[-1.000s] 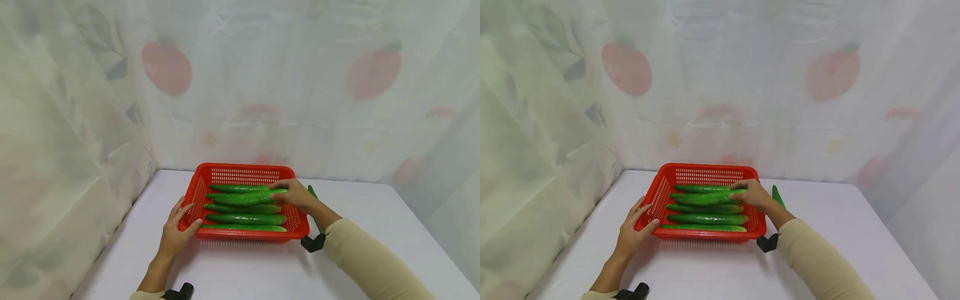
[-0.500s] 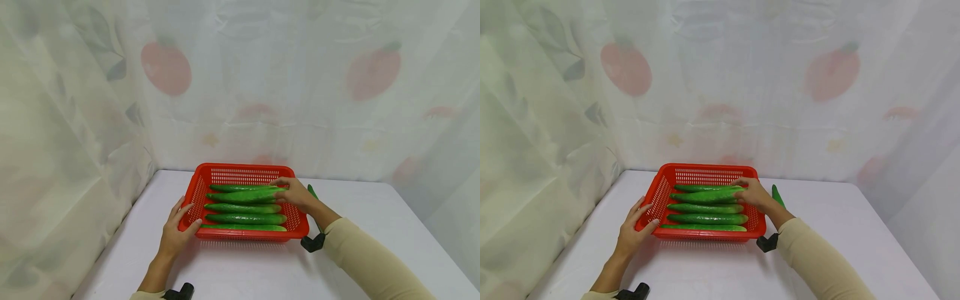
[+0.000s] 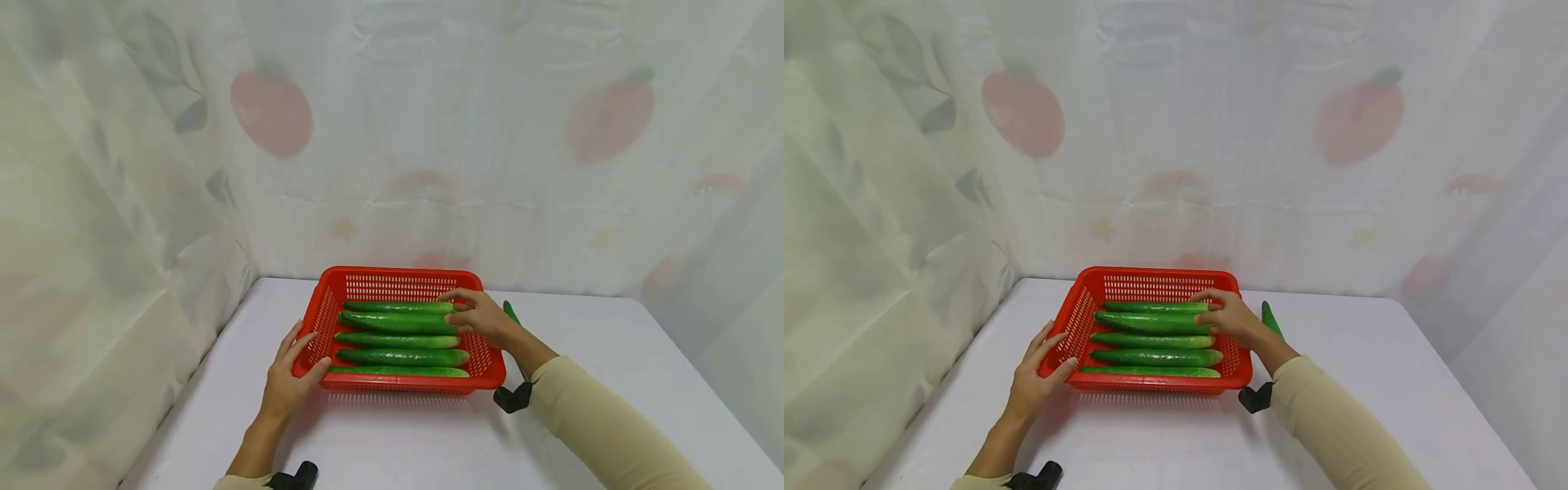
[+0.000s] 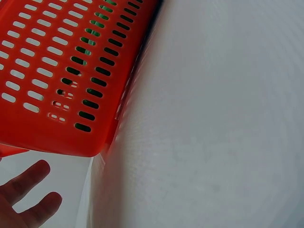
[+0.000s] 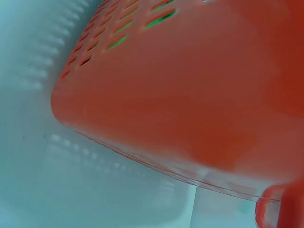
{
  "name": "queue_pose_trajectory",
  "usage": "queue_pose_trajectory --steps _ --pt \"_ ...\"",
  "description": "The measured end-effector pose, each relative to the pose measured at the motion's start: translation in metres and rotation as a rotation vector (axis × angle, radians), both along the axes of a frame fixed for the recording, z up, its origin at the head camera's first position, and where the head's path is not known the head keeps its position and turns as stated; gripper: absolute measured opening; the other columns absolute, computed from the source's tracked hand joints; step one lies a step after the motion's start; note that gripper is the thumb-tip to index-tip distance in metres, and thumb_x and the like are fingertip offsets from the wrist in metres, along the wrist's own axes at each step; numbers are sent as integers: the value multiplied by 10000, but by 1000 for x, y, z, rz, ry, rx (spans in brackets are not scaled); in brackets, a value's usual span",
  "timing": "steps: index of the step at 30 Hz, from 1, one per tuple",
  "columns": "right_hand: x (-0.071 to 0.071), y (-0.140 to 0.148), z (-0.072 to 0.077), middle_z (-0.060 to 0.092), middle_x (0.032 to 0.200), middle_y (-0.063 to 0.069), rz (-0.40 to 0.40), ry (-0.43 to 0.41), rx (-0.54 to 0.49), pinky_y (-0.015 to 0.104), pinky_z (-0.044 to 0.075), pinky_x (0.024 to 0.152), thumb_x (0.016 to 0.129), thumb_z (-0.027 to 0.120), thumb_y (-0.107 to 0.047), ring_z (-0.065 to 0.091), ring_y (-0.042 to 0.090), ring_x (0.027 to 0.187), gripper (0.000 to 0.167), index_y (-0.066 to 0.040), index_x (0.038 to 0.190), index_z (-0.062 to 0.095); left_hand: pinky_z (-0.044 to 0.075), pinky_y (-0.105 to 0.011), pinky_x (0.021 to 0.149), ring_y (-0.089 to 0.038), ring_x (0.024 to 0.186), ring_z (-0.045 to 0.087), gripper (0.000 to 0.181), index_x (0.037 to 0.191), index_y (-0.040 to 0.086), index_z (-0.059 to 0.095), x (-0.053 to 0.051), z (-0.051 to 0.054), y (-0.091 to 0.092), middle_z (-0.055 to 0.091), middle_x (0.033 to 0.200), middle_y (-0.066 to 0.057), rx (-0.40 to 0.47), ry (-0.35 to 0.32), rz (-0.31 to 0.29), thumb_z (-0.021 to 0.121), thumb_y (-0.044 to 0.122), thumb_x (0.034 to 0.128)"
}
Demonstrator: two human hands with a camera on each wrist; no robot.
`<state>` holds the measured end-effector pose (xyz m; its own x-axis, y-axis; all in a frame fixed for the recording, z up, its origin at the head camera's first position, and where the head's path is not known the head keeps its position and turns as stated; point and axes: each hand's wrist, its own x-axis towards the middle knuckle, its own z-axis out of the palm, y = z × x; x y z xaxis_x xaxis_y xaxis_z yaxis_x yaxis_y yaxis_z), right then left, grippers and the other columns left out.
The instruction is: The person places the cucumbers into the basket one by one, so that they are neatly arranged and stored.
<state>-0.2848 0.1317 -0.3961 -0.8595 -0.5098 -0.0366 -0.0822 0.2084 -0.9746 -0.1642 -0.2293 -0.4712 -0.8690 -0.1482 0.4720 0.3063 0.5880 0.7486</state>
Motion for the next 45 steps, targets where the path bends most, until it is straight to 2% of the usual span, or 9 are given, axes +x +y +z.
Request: queue_pose_trajectory --steps 4,12,19,23,30,35,40,45 --pt "0 2 -1 383 1432 265 -13 -11 -26 572 430 923 910 624 -82 287 466 1344 457 -10 1347 512 318 -83 915 -280 1347 358 516 1297 80 605 0 0 0 354 1512 -28 2 2 0 754 245 831" --pt "5 10 5 418 1399 241 -33 -56 -138 593 418 917 928 615 -66 452 451 1228 459 -3 1359 470 330 -84 906 -285 1344 361 515 1299 81 604 0 0 1 351 1513 -32 8 9 -9 756 235 831" --pt "11 21 14 397 1418 217 -16 -2 -179 576 443 895 942 591 -58 403 424 1278 490 18 1392 412 322 -83 912 -282 1345 361 511 1297 78 604 0 0 0 349 1514 -34 12 1 -10 753 234 834" --pt "17 30 20 440 1390 189 -21 36 -190 549 462 882 930 628 -102 366 436 1301 509 -19 1390 427 325 -88 910 -284 1347 359 515 1300 68 600 0 1 0 345 1516 -36 10 -4 -11 750 239 837" --pt "31 45 32 457 1360 194 -54 64 -213 562 449 885 924 641 -111 454 333 1246 508 -55 1385 438 324 -91 910 -286 1352 351 512 1300 67 600 1 3 1 344 1517 -37 8 -11 -9 744 241 841" --pt "42 56 39 453 1360 226 -75 102 -239 523 473 868 927 640 -109 476 344 1228 521 -49 1397 424 332 -89 897 -291 1351 351 512 1303 63 596 1 4 1 341 1518 -36 15 -17 -9 740 238 844" --pt "53 70 44 498 1330 170 -87 155 -263 481 496 855 947 599 -60 518 271 1190 474 -55 1394 439 339 -100 897 -289 1352 351 519 1303 59 596 1 4 1 341 1519 -37 12 -16 -11 743 239 840" --pt "66 84 48 541 1294 139 -94 226 -291 423 519 841 951 566 2 539 258 1165 452 -35 1386 449 342 -111 898 -290 1350 353 518 1303 63 598 1 4 1 345 1516 -41 5 -13 -7 744 241 839"
